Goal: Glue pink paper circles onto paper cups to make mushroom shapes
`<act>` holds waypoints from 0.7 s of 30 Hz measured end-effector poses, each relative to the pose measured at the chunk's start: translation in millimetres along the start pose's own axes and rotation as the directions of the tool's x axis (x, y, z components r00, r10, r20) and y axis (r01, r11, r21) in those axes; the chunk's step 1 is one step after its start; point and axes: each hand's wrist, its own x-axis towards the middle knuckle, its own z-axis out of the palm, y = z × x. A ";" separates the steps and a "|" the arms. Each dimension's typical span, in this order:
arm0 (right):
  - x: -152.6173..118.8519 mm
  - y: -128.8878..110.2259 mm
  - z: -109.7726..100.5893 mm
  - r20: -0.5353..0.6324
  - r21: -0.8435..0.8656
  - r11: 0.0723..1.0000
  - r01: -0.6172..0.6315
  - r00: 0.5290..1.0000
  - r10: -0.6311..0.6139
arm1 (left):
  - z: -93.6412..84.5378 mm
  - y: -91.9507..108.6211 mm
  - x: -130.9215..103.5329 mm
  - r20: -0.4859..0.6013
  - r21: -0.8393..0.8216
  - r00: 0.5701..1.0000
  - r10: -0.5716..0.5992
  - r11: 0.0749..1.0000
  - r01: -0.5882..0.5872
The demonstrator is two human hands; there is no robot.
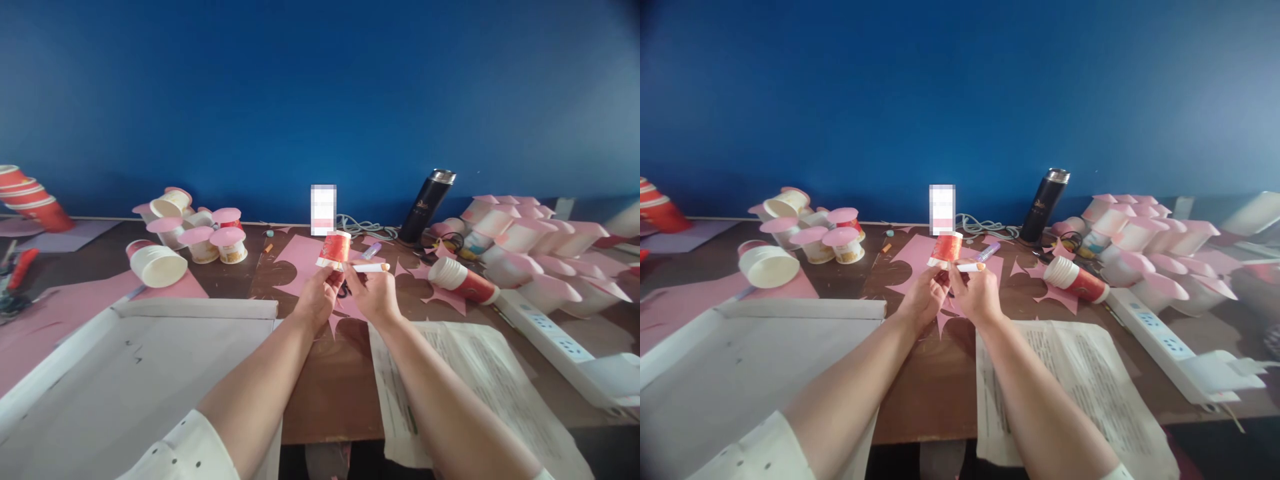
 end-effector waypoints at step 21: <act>2.1 -1.6 -5.3 -0.218 0.056 0.995 0.085 0.973 -0.071 | 2.2 -1.2 -7.3 0.034 0.055 0.999 -0.018 0.998 0.016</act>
